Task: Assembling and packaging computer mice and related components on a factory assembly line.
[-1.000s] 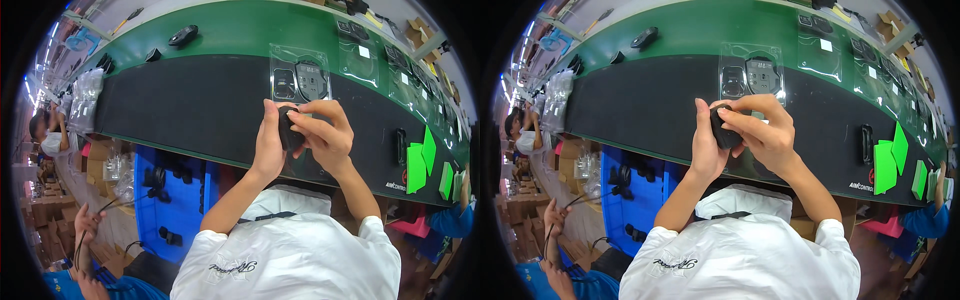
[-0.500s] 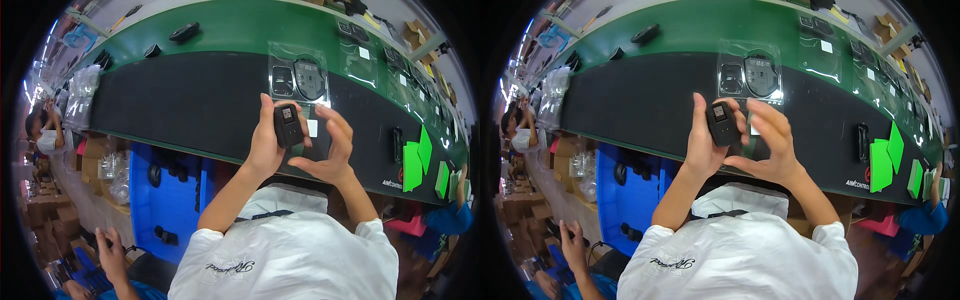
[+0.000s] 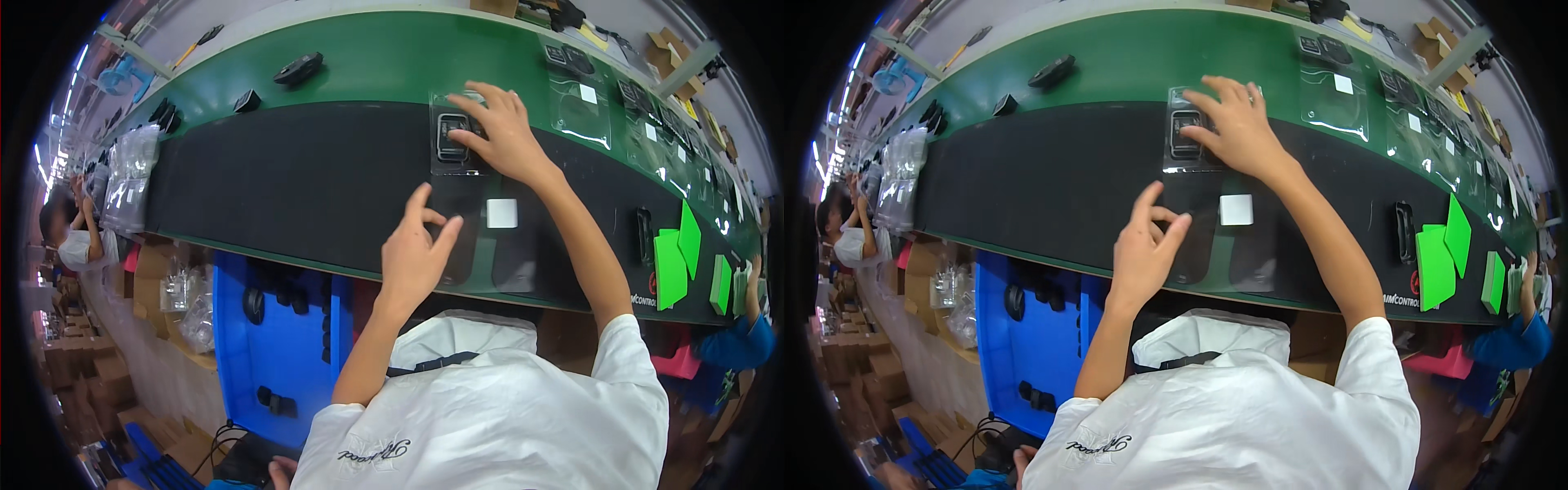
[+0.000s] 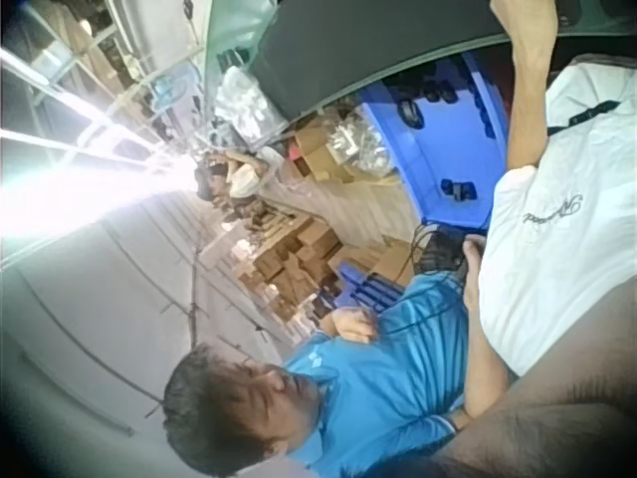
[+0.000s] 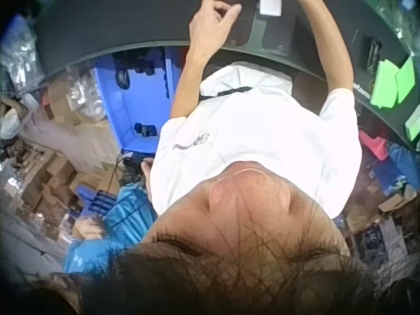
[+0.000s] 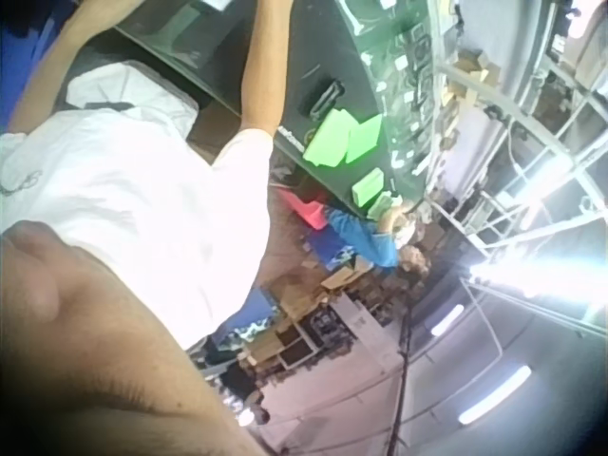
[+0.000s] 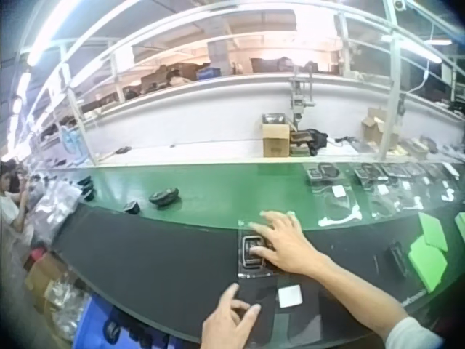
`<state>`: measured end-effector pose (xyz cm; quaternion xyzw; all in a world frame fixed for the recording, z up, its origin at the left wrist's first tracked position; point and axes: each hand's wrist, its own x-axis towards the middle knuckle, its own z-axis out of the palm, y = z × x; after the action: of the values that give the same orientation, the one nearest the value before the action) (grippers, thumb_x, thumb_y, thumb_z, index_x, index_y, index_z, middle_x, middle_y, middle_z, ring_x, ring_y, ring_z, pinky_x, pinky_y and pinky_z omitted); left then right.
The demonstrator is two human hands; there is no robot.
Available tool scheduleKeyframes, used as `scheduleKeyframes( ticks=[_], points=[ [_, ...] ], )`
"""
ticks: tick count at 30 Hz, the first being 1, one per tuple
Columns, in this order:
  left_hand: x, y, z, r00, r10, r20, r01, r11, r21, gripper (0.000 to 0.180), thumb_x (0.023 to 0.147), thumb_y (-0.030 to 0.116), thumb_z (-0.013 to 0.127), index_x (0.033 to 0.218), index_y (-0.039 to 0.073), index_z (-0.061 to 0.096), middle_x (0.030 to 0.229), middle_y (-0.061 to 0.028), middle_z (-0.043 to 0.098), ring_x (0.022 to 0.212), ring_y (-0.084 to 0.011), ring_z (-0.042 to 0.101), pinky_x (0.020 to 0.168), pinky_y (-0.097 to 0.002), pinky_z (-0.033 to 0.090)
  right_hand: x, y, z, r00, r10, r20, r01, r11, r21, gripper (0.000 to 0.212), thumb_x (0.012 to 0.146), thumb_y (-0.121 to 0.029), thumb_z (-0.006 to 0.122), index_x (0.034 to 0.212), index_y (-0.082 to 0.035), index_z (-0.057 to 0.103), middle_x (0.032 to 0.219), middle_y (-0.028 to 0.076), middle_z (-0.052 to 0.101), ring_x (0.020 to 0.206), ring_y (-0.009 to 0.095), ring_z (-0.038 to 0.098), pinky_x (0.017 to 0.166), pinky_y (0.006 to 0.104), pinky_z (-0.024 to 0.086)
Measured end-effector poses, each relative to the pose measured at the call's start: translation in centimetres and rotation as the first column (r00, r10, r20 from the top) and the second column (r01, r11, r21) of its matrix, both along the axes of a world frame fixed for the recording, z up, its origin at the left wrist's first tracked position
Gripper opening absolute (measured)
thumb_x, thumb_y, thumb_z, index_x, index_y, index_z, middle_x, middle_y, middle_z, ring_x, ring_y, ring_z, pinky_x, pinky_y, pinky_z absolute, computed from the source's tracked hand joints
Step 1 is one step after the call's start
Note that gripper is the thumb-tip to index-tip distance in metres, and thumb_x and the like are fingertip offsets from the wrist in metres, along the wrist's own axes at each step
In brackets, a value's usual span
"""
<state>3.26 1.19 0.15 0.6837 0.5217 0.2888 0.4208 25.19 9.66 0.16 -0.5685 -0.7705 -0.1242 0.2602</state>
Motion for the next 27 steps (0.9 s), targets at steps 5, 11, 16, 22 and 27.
scheduleKeyframes(
  ticks=[5,11,16,22,27],
  points=[
    [0.3,-0.2,-1.5,0.995,-0.003,0.096,0.007,0.999,-0.04,0.046,0.092,0.018,0.064,0.131,-0.001,0.05,0.07,-0.0052,0.063,0.059,-0.0096,0.054,0.063,-0.0264,0.046,2.9,2.7,-1.4,0.979,-0.191,-0.071,0.182,0.977,-0.109,0.059,0.089,-0.048,0.06,0.135,-0.011,0.053,0.135,0.017,0.051,0.135,0.03,0.039,0.115,0.056,0.018],
    [0.7,0.8,-1.0,0.999,-0.024,0.024,0.026,0.996,-0.088,0.028,0.096,0.025,0.058,0.088,-0.001,0.062,0.057,-0.0024,0.052,0.052,-0.0087,0.044,0.054,-0.0273,0.039,4.3,2.8,-1.1,0.944,-0.088,-0.317,0.082,0.996,-0.031,0.036,0.088,-0.027,0.067,0.118,-0.006,0.063,0.123,0.015,0.058,0.119,0.031,0.051,0.104,0.0448,0.036],
    [1.2,2.9,-1.9,0.992,0.048,0.121,-0.047,0.999,-0.012,0.036,0.098,0.031,0.054,0.082,-0.001,0.063,0.06,-0.0101,0.057,0.054,-0.0161,0.053,0.057,-0.0316,0.043,0.9,-2.9,3.3,0.938,0.074,-0.338,-0.04,0.994,0.106,0.031,0.088,-0.016,0.066,0.116,-0.005,0.062,0.124,0.014,0.06,0.117,0.034,0.054,0.101,0.0429,0.041],
    [4.0,11.5,-2.8,0.987,-0.096,0.131,0.064,0.97,0.234,0.039,0.096,0.032,0.05,0.08,0.0,0.065,0.076,-0.02,0.066,0.077,-0.0386,0.065,0.068,-0.045,0.05,-1.9,-8.3,3.6,0.966,0.034,0.255,0.023,0.976,-0.218,0.063,0.088,-0.037,0.063,0.144,-0.016,0.045,0.154,0.012,0.033,0.144,0.031,0.026,0.117,0.0547,0.014],
    [-1.1,18.7,-0.3,0.978,0.19,-0.086,-0.134,0.888,0.439,0.042,0.093,0.04,0.049,0.081,0.005,0.068,0.085,-0.0194,0.068,0.086,-0.039,0.065,0.077,-0.0477,0.052,3.4,-1.3,-2.6,0.943,-0.09,0.321,0.178,0.949,-0.259,0.06,0.096,-0.036,0.053,0.15,-0.021,0.034,0.159,0.007,0.024,0.148,0.027,0.017,0.118,0.0542,0.008]
  ],
)
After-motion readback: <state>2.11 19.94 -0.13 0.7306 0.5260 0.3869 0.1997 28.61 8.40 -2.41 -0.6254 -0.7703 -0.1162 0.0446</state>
